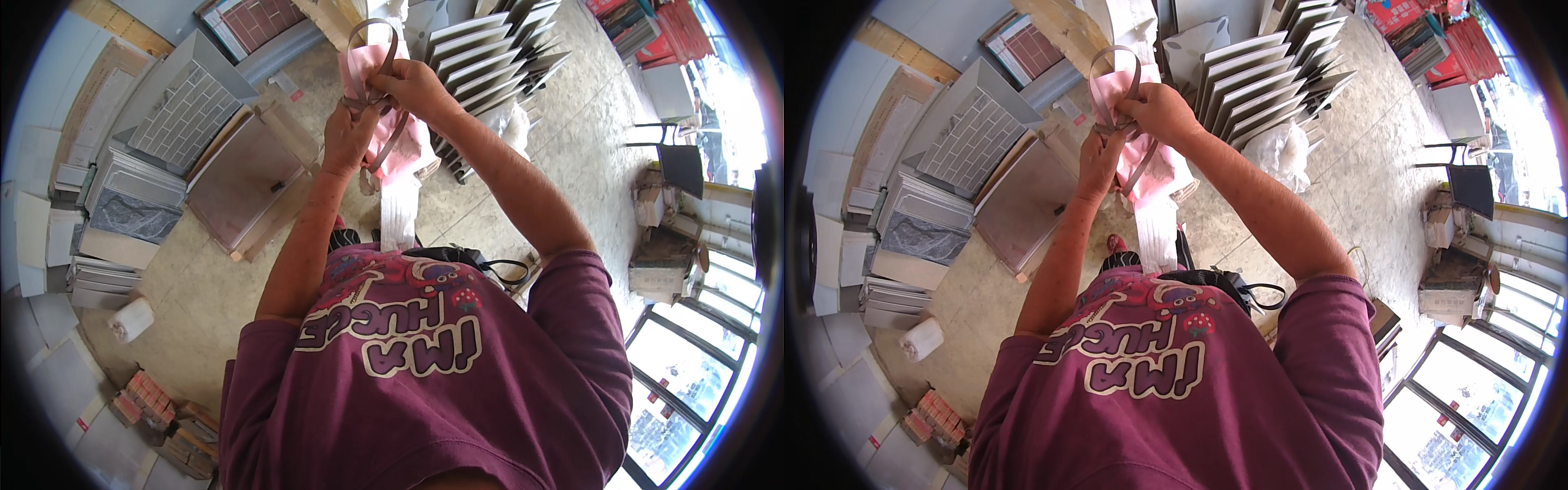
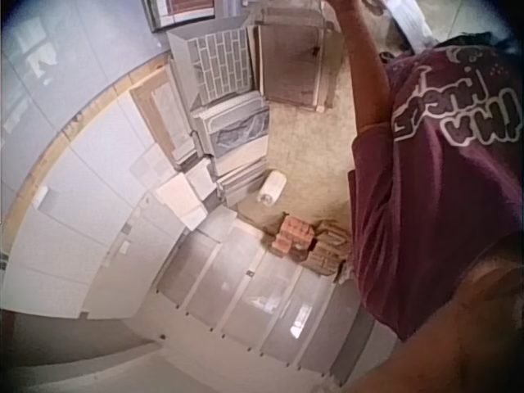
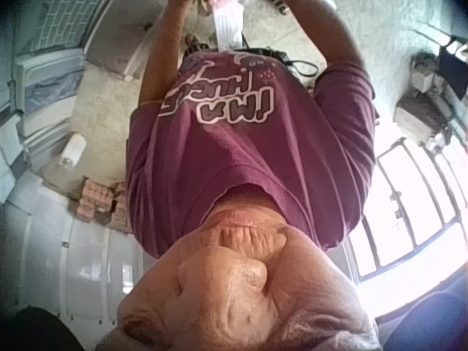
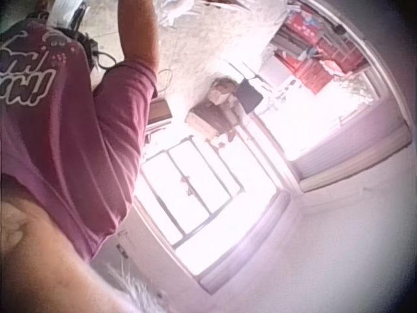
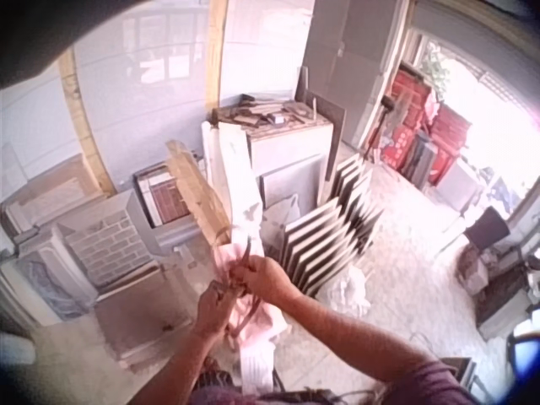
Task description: The person picks up several white strips and a piece of pink paper from the floor and bundles them together using a plastic tie.
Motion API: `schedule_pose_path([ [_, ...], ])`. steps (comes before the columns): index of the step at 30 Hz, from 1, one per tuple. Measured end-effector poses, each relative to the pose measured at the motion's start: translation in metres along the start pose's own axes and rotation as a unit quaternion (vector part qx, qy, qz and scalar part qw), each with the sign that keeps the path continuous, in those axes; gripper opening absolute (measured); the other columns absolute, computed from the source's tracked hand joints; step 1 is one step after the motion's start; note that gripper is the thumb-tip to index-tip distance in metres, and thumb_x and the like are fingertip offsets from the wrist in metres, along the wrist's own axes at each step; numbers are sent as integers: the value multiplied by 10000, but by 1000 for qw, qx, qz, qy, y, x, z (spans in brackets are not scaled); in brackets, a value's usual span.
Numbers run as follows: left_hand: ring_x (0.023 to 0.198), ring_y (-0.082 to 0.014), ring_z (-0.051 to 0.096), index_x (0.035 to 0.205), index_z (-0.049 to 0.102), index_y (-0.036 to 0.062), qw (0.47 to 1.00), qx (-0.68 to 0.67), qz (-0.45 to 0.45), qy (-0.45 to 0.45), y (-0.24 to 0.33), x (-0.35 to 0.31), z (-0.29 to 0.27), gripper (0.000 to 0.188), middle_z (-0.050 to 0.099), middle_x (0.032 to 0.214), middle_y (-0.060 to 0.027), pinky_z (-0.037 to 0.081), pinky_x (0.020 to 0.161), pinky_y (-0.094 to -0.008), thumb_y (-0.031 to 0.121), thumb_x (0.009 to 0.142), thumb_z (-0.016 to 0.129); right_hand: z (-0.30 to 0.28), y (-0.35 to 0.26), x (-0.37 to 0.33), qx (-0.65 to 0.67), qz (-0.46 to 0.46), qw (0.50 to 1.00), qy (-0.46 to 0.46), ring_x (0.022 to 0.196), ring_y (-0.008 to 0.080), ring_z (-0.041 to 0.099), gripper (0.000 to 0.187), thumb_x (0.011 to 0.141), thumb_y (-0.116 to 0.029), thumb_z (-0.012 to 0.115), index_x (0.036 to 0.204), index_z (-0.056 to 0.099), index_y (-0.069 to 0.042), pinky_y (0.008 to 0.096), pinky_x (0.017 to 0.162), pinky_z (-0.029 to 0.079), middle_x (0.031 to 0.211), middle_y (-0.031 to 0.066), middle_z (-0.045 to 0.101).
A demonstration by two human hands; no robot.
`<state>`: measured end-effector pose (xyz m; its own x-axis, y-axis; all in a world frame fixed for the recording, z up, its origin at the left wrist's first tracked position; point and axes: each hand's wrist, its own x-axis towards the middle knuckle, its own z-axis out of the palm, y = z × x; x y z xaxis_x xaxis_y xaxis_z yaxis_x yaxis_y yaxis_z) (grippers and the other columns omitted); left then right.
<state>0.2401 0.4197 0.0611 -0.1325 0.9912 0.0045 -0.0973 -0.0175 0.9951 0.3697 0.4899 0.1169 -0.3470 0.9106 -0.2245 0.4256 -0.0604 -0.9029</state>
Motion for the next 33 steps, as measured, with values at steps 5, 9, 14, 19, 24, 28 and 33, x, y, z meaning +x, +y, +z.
schedule_pose_path([
  [5, 754, -158, 573, 967, 553, -22, 999, 37, 1, -12, -15, 4, -5, 325, 622, 823, -85, 453, 705, -287, 238, 776, 590, -4, -2, 5, -105, -38, 993, -24, 695, 154, 635, 261, 786, -255, 622, 903, 664, -26, 284, 663, 494, 791, 91, 665],
  [9, 750, -158, 560, 976, 551, -23, 998, 52, -20, -28, -12, 7, -6, 357, 606, 806, -83, 450, 692, -295, 262, 763, 593, -17, -14, 1, -64, -7, 990, -128, 676, 154, 636, 286, 758, -232, 646, 960, 667, -31, 266, 650, 508, 788, 90, 667],
  [14, 758, -152, 556, 982, 555, -16, 998, 38, -19, -43, -12, 10, -6, 377, 605, 809, -80, 446, 692, -291, 290, 769, 608, -24, -16, 1, -80, -57, 980, -171, 672, 123, 619, 217, 782, -168, 632, 927, 659, -9, 254, 627, 505, 773, 61, 659],
  [19, 767, -156, 554, 963, 559, -23, 998, 50, -22, -35, -8, 8, -6, 365, 603, 819, -76, 445, 711, -286, 293, 789, 608, -17, -21, -9, -191, -119, 968, -115, 710, 192, 635, 195, 799, -166, 592, 907, 659, -17, 304, 670, 498, 781, 100, 659],
  [24, 881, -162, 534, 1033, 544, -24, 998, -20, -27, -56, 7, 4, -6, 380, 586, 954, -94, 419, 802, -282, 306, 846, 517, -16, -12, -4, -218, -147, 959, -103, 752, 272, 633, 211, 790, -206, 567, 886, 674, -53, 358, 718, 482, 795, 132, 658],
  [28, 965, -159, 506, 1115, 513, -23, 990, -93, -21, -100, -5, 6, -14, 419, 558, 1053, -96, 391, 863, -278, 325, 897, 431, -17, -13, -6, -169, -114, 974, -96, 742, 237, 637, 230, 795, -228, 582, 930, 660, -60, 327, 712, 488, 808, 115, 663],
  [33, 957, -155, 502, 1140, 496, -15, 991, -92, -23, -94, 9, 2, -10, 455, 550, 1058, -85, 395, 859, -277, 380, 938, 397, -15, -2, -4, -10, -64, 995, -78, 714, 143, 627, 246, 786, -250, 641, 943, 647, -61, 269, 668, 495, 803, 53, 653],
])
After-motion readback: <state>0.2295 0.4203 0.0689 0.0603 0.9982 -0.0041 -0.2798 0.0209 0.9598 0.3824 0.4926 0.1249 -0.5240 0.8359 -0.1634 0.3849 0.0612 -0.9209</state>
